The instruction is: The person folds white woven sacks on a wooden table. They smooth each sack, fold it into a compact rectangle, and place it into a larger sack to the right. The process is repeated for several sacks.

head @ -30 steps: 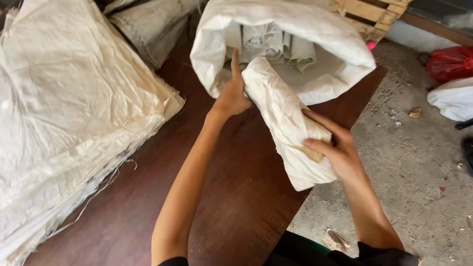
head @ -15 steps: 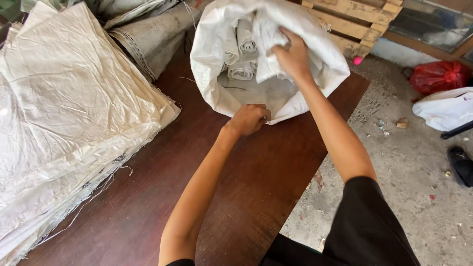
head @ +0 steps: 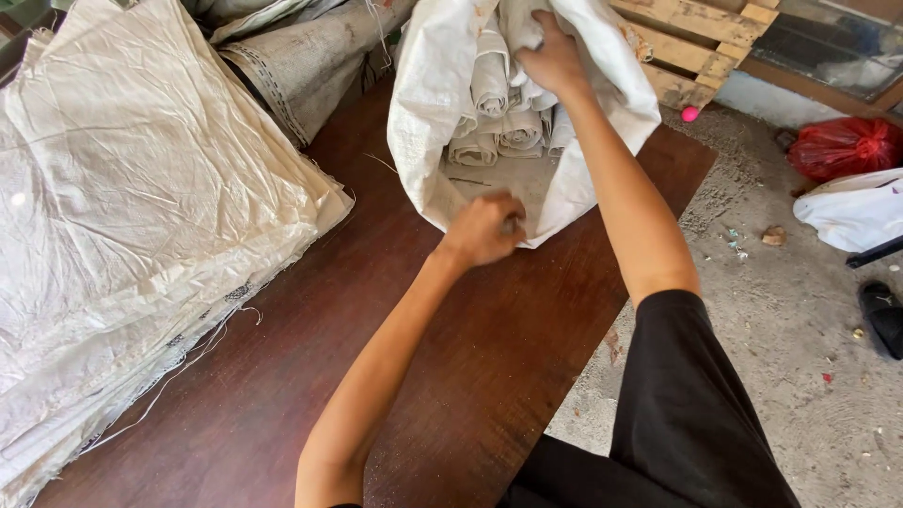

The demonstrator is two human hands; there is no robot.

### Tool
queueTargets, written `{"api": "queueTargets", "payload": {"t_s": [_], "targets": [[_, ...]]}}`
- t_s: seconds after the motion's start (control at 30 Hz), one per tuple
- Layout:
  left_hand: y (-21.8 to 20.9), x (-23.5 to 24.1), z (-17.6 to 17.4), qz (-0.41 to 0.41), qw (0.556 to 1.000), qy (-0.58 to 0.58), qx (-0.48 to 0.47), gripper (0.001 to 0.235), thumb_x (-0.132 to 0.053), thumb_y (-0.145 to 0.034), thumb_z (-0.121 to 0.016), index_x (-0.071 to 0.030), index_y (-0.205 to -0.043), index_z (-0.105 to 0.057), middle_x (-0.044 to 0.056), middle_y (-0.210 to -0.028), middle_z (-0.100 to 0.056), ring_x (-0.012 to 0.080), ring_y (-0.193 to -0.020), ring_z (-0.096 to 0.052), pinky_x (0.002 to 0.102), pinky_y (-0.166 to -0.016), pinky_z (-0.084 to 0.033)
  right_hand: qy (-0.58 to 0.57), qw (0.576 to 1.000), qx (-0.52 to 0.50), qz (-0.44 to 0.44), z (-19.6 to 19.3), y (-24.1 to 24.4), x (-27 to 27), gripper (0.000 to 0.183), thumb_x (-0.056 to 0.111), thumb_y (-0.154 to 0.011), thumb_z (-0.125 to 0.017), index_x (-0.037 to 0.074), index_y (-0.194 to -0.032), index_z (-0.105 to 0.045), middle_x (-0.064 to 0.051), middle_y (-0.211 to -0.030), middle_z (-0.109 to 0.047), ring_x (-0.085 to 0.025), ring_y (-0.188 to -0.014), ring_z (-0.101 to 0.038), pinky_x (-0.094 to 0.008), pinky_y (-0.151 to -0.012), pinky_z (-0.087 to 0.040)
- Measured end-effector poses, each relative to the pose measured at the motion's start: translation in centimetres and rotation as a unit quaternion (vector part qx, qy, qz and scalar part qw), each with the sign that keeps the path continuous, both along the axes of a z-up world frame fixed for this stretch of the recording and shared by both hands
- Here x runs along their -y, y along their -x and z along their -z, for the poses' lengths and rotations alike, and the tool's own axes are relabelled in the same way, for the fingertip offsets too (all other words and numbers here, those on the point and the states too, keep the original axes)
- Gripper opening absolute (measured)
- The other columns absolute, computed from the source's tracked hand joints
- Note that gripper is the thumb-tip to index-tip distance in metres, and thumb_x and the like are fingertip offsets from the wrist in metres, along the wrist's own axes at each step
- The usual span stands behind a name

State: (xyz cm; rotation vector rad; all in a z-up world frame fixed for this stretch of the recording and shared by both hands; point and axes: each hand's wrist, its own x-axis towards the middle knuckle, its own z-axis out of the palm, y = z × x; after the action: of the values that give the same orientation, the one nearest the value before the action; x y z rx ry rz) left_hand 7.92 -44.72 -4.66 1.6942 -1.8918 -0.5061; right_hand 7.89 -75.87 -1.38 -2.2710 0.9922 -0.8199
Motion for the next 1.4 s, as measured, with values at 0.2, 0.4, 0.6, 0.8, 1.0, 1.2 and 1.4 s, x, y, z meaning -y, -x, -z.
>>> {"api": "queueTargets", "payload": {"t_s": [0.2, 0.4, 0.6, 0.8, 1.0, 1.2, 1.4], "targets": [[-1.6, 4.2, -7.9, -0.218, 0.805, 0.450, 0.321, 0.047, 0.002, -0.086, -0.069, -0.015, -0.129, -0.062, 0.017, -0.135, -0.051, 0.0348, -0.127, -0.048, 0.049, -0.101, -0.046, -0.001, 0.998, 0.064, -0.019, 1.6, 2.7, -1.5, 0.070, 0.029, -0.083, -0.071, 0.012, -0.148, -0.051, -0.019, -0.131, -0.070, -0.033, -0.111, -0.071, -0.039, -0.102, -0.053], [-0.7, 10.1, -14.4, -0.160, 0.772, 0.468, 0.398, 0.075, 0.004, -0.079, -0.068, -0.018, -0.150, -0.055, 0.014, -0.147, -0.048, 0.0357, -0.132, -0.049, 0.048, -0.101, -0.047, 0.072, 0.994, 0.076, -0.043, 5.9, -0.7, 1.3, 0.061, 0.037, -0.096, -0.070, 0.007, -0.145, -0.049, -0.022, -0.138, -0.059, -0.036, -0.127, -0.058, -0.043, -0.104, -0.048], [-0.8, 9.8, -11.9, -0.109, 0.909, 0.127, 0.382, 0.026, -0.008, -0.105, -0.060, -0.007, -0.131, -0.055, 0.013, -0.138, -0.057, 0.0316, -0.136, -0.051, 0.043, -0.113, -0.042, 0.018, 0.957, 0.211, -0.199, 8.6, -1.5, 0.9, 0.041, 0.038, -0.104, -0.060, 0.011, -0.135, -0.059, -0.017, -0.137, -0.063, -0.032, -0.134, -0.061, -0.043, -0.114, -0.050], [-3.6, 10.9, -11.0, -0.293, 0.673, 0.469, 0.492, 0.063, -0.014, -0.062, -0.063, -0.025, -0.123, -0.069, 0.004, -0.121, -0.066, 0.0264, -0.114, -0.064, 0.049, -0.086, -0.053, 0.121, 0.991, -0.040, -0.051, 7.8, -4.2, 1.5, 0.063, 0.049, -0.099, -0.052, 0.008, -0.147, -0.047, -0.021, -0.151, -0.050, -0.035, -0.140, -0.045, -0.046, -0.116, -0.035], [-3.9, 9.7, -9.9, -0.187, 0.828, 0.349, 0.398, 0.028, -0.010, -0.081, -0.067, -0.012, -0.109, -0.070, 0.003, -0.113, -0.067, 0.0301, -0.107, -0.068, 0.053, -0.075, -0.055, 0.100, 0.986, 0.079, -0.109, 17.4, -8.1, 11.0, 0.057, 0.044, -0.107, -0.042, 0.007, -0.151, -0.044, -0.020, -0.154, -0.046, -0.035, -0.144, -0.041, -0.047, -0.120, -0.029], [-3.3, 4.1, -12.9, -0.256, 0.866, 0.241, 0.355, 0.028, -0.003, -0.093, -0.067, -0.009, -0.120, -0.067, 0.012, -0.116, -0.066, 0.0326, -0.117, -0.065, 0.053, -0.108, -0.051, 0.055, 0.992, 0.069, -0.092, 9.9, -3.8, 2.6, 0.068, 0.052, -0.091, -0.057, 0.012, -0.145, -0.050, -0.012, -0.151, -0.052, -0.029, -0.139, -0.046, -0.042, -0.118, -0.034], [-2.6, -6.9, -11.2, -0.192, 0.871, 0.285, 0.351, 0.085, -0.007, -0.090, -0.075, -0.021, -0.164, -0.034, 0.016, -0.169, -0.021, 0.0403, -0.158, -0.024, 0.063, -0.128, -0.029, 0.247, 0.964, -0.092, 0.037, -1.2, 6.4, -17.9, 0.064, 0.049, -0.097, -0.065, 0.007, -0.144, -0.055, -0.035, -0.140, -0.051, -0.062, -0.128, -0.041, -0.081, -0.090, -0.033]]}}
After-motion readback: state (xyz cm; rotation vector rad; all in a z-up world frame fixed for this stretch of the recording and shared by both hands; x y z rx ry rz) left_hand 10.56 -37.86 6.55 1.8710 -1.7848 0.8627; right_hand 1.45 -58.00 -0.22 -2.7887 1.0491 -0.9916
